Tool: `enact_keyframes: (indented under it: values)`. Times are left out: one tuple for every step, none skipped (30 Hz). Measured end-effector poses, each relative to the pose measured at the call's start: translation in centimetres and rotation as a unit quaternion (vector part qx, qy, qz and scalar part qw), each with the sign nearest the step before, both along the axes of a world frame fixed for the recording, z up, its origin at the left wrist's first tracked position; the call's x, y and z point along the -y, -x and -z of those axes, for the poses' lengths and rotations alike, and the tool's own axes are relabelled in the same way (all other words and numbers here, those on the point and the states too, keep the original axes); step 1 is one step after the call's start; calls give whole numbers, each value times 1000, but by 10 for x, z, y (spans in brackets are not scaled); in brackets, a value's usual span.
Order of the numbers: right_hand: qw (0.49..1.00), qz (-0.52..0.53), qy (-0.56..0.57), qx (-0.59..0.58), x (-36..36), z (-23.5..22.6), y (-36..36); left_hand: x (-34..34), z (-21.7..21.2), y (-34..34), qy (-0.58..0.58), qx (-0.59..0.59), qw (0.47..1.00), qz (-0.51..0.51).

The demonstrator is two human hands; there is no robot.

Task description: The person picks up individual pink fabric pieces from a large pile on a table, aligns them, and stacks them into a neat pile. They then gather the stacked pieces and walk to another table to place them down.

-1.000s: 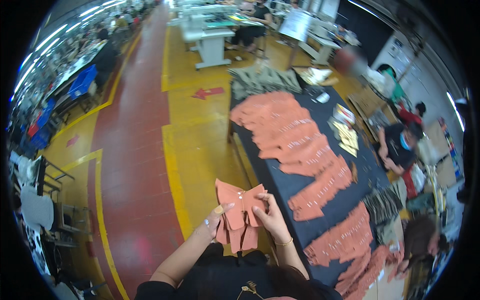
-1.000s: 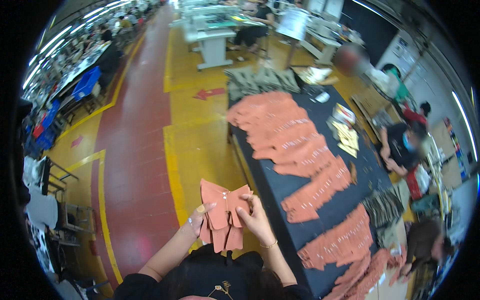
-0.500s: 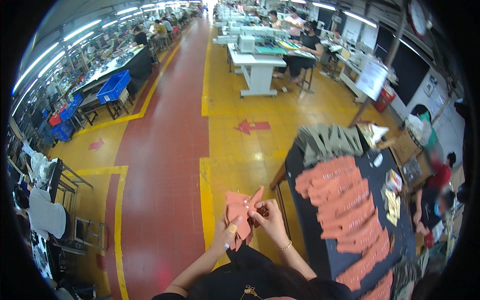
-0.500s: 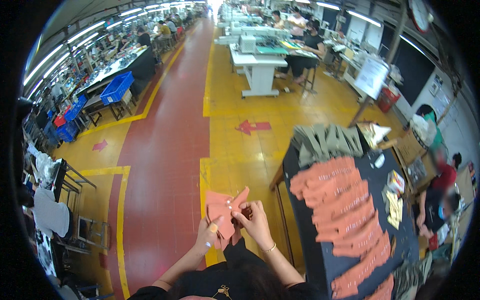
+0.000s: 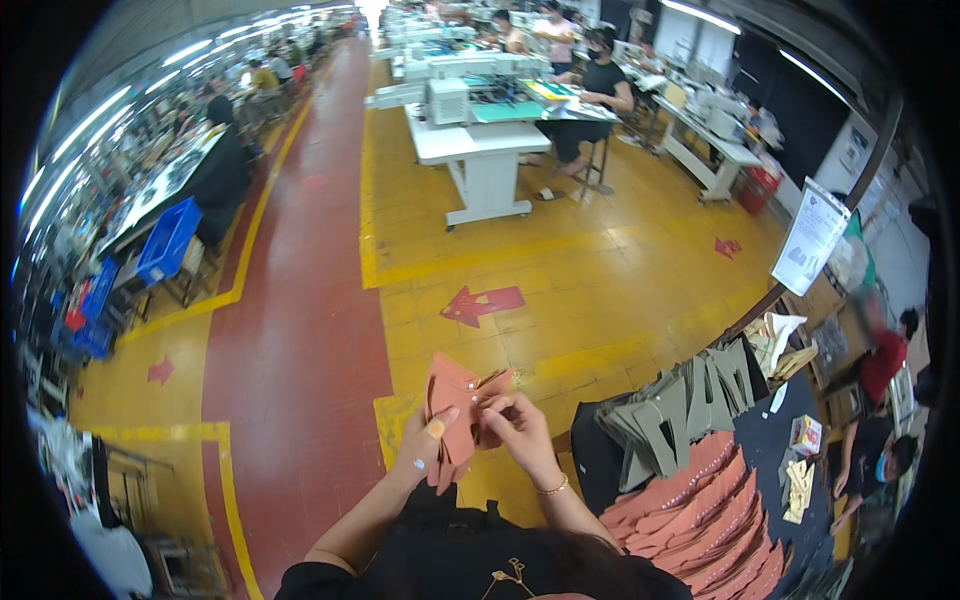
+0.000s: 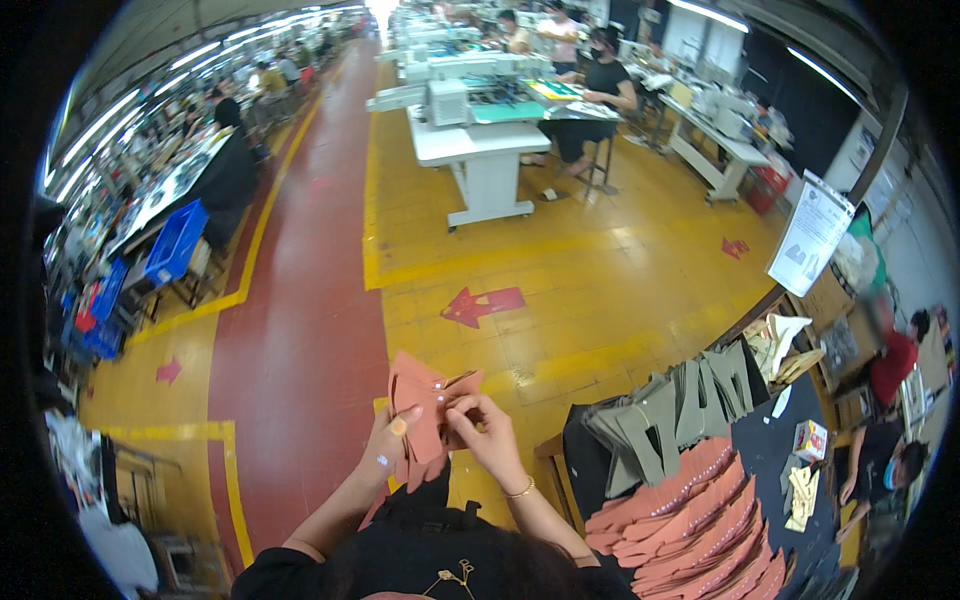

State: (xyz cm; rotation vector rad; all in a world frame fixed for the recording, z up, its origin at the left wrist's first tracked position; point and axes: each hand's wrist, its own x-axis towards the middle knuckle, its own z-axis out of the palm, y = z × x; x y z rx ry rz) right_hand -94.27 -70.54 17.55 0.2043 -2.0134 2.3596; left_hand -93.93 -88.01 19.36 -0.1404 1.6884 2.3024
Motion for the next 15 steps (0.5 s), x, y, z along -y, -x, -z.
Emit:
enact_keyframes:
  values:
    - [999,38,31,-4,-9,4,25,-6,3,40,-37,42,998,21]
    - [994,83,23,60,-25,4,49,-18,5,82,-64,122,990,21]
    - [987,134,47,69,-40,1,75,-28,2,117,-99,116,987,39]
    - [976,188,52,102,-56,-5,100,-45,-3,157,-111,128,984,52]
    - [963,251,34,95,-73,-11,123,-63,-7,191,-115,153,980,62]
    - [955,287,40,65,-93,-17,142,-77,-13,226,-155,185,963,119]
    - [950,306,55,15,-112,-24,158,-92,-19,264,-190,211,942,176]
    - [941,336,35,15,-131,-29,173,-112,-23,299,-195,222,931,215]
    - [923,384,-8,2,-149,-31,188,-133,-26,332,-206,223,918,256]
    - [909,417,-2,-2,-165,-32,203,-156,-29,365,-225,215,901,303]
    - [893,449,-7,5,-180,-30,218,-179,-29,392,-198,233,898,316]
    - [882,471,17,5,-193,-26,234,-204,-27,418,-182,242,893,333]
    - [872,489,34,8,-207,-19,251,-231,-24,442,-168,247,889,347]
    - [864,502,51,8,-223,-12,267,-258,-20,464,-163,251,879,370]
    - [852,517,77,12,-239,-4,289,-284,-15,488,-159,255,871,389]
